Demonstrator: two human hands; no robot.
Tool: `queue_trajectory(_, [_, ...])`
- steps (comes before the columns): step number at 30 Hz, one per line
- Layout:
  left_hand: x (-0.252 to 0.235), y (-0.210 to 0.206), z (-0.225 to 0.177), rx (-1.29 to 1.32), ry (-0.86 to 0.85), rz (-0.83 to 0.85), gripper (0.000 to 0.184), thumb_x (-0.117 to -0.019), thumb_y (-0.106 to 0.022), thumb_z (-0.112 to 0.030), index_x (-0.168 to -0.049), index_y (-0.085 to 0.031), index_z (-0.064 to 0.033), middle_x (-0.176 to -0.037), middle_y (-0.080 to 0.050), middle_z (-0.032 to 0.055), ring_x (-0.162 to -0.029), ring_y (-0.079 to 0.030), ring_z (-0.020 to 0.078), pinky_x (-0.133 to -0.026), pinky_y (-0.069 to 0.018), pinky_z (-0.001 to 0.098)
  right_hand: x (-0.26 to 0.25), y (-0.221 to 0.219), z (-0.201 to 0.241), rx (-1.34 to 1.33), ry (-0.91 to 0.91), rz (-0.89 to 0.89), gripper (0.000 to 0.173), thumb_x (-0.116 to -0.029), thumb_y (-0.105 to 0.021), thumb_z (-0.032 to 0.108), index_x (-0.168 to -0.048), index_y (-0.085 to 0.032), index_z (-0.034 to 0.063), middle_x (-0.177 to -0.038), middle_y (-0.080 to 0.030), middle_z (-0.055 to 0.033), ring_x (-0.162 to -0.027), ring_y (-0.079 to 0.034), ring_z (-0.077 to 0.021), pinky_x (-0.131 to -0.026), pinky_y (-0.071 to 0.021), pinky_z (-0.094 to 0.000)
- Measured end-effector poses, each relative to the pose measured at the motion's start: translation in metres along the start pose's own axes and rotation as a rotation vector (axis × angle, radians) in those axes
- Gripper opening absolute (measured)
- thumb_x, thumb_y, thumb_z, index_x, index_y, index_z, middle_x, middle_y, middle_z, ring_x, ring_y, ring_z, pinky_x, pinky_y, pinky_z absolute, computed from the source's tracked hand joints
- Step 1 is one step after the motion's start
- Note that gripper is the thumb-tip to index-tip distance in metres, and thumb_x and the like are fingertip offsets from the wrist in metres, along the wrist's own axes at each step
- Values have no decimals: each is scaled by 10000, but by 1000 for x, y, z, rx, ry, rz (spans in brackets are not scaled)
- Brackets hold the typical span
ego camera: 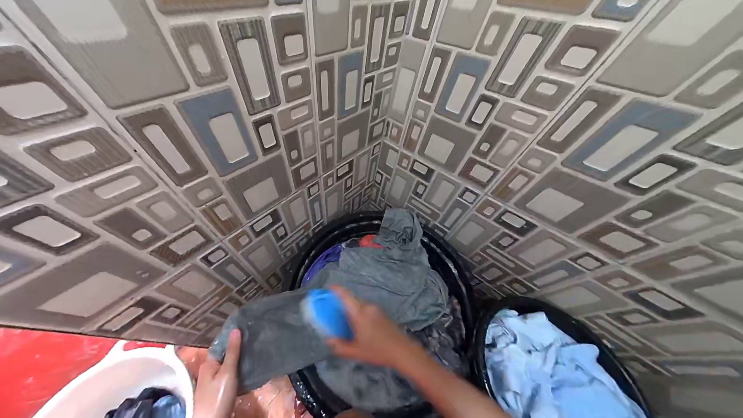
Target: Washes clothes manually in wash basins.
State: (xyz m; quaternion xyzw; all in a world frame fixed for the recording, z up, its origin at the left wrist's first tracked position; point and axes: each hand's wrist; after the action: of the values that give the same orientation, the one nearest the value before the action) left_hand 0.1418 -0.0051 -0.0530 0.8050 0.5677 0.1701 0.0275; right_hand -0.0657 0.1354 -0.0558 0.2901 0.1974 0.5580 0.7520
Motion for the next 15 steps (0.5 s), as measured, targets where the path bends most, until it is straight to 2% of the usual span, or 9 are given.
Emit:
queue_trajectory(2, [1,-11,-18,220,42,-114,351,-1118,-327,-209,-1251,-508,62,-905,-629,12,-781,-630,-16,-749,-561,215,-23,-60,59,-222,314,-94,704,-892,-762,141,-1537,-482,101,-1291,-641,-276,-1098,-688,-384,-919,-580,-525])
queue_trajectory(4, [0,0,-42,464,78,-185,340,-1130,-245,-235,-1153,-518,-33,-784,-639,-68,-692,-646,-16,-655,-587,218,-40,-101,52,-173,343,-154,636,-876,-773,135,-1473,-587,248,-1282,-623,-275,-1024,-699,-376,-805,-612,-514])
queue_trajectory(6, [-9,35,-57,563,68,-209,361,-1125,-191,-225,-1024,-521,-121,-708,-631,-143,-645,-635,-50,-619,-584,187,-35,-100,-25,47,18,-127,625,-868,-781,168,-1459,-601,261,-1329,-639,-248,-1119,-681,-406,-909,-578,-570])
queue_trajectory(8, [-27,84,-44,637,33,-146,390,-1119,-190,-204,-990,-550,-128,-728,-660,-126,-687,-656,-26,-666,-596,220,-11,-64,-143,307,-496,37,652,-956,-693,212,-1563,-455,246,-1437,-564,-263,-1293,-566,-458,-1051,-468,-626])
queue_trajectory(10, [-38,110,-35,609,32,-74,414,-1115,-194,-196,-933,-564,-162,-726,-680,-135,-700,-666,-34,-689,-598,210,-3,-33,-220,479,-842,139,710,-962,-652,193,-1604,-365,288,-1458,-507,-318,-1328,-501,-526,-1019,-450,-683])
queue_trajectory(11, [-32,110,-37,554,62,-56,409,-1109,-214,-186,-941,-586,-154,-754,-703,-112,-722,-683,-12,-709,-603,226,-5,-23,-211,511,-896,189,637,-947,-661,198,-1551,-459,165,-1413,-542,-322,-1299,-525,-526,-987,-464,-696])
queue_trajectory(12, [-21,103,-45,479,81,-24,357,-1104,-234,-163,-1018,-577,-109,-821,-699,-70,-771,-686,27,-750,-596,258,-11,-13,-169,491,-869,249,503,-939,-668,184,-1410,-579,32,-1354,-587,-322,-1262,-557,-525,-971,-467,-701])
queue_trajectory(13, [-11,92,-54,381,87,12,330,-1103,-237,-142,-1046,-560,-101,-832,-692,-80,-775,-684,14,-750,-596,239,-20,-3,-109,437,-759,326,454,-945,-677,199,-1334,-615,-29,-1321,-611,-317,-1239,-582,-506,-983,-469,-681])
queue_trajectory(15, [1,72,-53,241,73,58,261,-1084,-316,-103,-1012,-567,-97,-770,-682,-115,-722,-670,-15,-720,-592,220,-34,-4,18,192,-305,310,500,-935,-722,201,-1388,-610,19,-1227,-670,-291,-1149,-648,-452,-990,-493,-620])
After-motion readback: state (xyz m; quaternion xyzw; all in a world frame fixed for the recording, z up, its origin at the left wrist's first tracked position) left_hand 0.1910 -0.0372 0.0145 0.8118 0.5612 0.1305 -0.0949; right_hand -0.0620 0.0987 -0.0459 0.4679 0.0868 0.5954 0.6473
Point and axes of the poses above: each hand's wrist, its own x-axis away from the middle knuckle, its own y-axis out of the back of the hand, z = x × y
